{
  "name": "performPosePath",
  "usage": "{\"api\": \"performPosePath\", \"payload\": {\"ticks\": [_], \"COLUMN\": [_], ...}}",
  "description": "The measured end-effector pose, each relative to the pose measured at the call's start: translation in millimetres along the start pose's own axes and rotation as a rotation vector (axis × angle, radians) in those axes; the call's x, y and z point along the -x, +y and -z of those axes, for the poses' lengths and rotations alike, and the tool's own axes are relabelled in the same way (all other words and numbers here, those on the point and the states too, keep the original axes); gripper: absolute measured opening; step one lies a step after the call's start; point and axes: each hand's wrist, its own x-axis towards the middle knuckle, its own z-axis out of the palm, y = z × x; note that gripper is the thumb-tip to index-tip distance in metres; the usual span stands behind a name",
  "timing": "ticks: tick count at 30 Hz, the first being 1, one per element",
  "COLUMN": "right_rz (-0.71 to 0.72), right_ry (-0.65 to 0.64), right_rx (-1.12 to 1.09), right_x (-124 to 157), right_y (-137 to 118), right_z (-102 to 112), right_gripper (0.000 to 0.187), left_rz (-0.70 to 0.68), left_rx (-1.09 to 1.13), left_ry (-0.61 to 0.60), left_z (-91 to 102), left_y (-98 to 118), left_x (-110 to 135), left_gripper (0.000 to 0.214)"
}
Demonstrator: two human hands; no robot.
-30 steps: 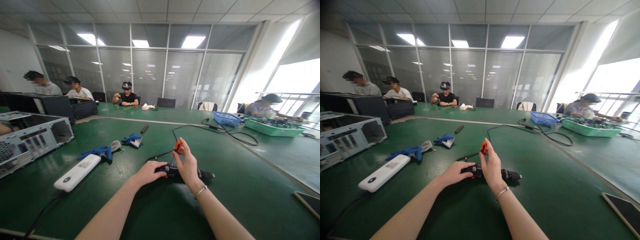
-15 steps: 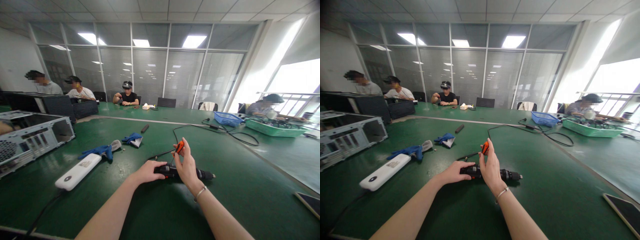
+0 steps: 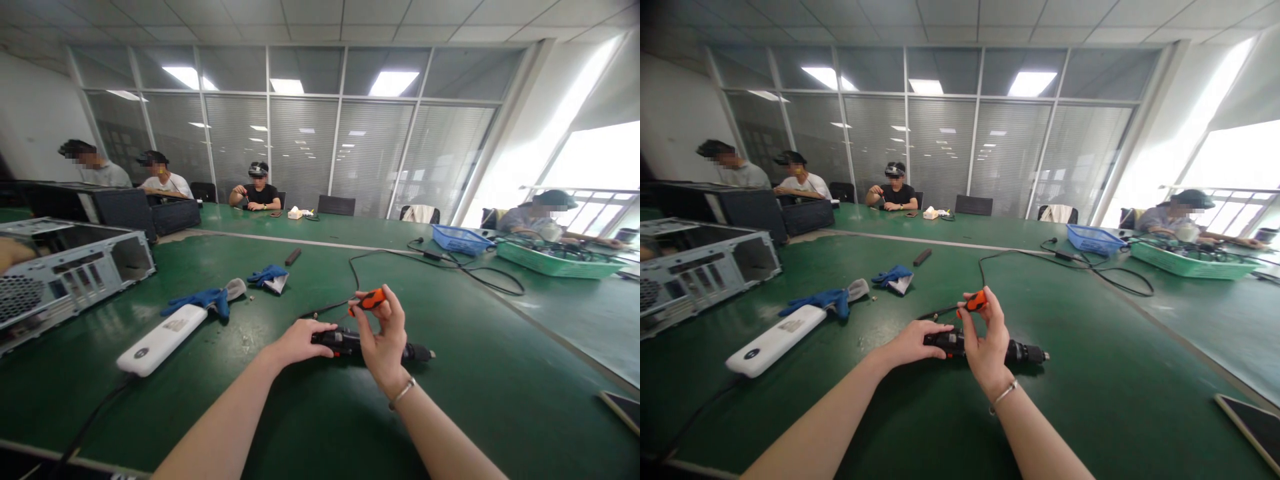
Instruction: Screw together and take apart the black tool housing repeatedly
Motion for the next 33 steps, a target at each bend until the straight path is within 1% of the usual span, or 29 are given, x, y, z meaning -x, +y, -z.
{"api": "performPosePath", "payload": {"ticks": [2, 6, 9, 12, 15, 18, 20, 22, 25, 28, 31, 33], "right_rz": [0.029, 0.042, 0.008, -0.037, 0.014, 0.044, 0.012, -0.010, 0.010, 0.063, 0.070, 0.067], "right_ry": [-0.060, -0.152, -0.215, -0.289, -0.337, -0.350, -0.362, -0.400, -0.448, -0.416, -0.388, -0.411], "right_rx": [-0.062, -0.048, 0.027, 0.142, 0.258, 0.310, 0.278, 0.215, 0.185, 0.293, 0.351, 0.311], "right_x": [6, 20, 24, 22, 17, 12, 11, 11, 11, 12, 11, 11], "right_y": [-3, 3, 9, 8, 3, -1, -3, -5, -8, -10, -10, -9], "right_z": [-5, -14, -20, -25, -28, -29, -28, -27, -26, -26, -26, -26], "right_gripper": [0.060, 0.058, 0.055, 0.055, 0.055, 0.052, 0.052, 0.054, 0.057, 0.052, 0.045, 0.048], "left_rz": [-0.013, -0.007, 0.017, 0.061, 0.060, 0.072, 0.102, 0.113, 0.055, 0.001, 0.046, 0.064], "left_rx": [0.024, 0.044, 0.047, 0.047, 0.088, 0.111, 0.100, 0.090, 0.097, 0.109, 0.113, 0.113], "left_ry": [0.003, -0.002, 0.009, 0.005, 0.017, 0.026, 0.015, 0.007, 0.024, 0.052, 0.043, 0.029], "left_z": [-0.3, -1.3, -3.2, -5.0, -5.3, -4.2, -3.2, -2.4, -2.2, -2.9, -3.5, -3.2], "left_y": [0, 2, 2, 2, 2, 4, 5, 6, 7, 5, 4, 5], "left_x": [0, -1, -2, -2, -1, 0, 0, 0, 0, 0, 0, 0], "left_gripper": [0.059, 0.039, 0.032, 0.030, 0.032, 0.036, 0.036, 0.033, 0.028, 0.029, 0.032, 0.033]}}
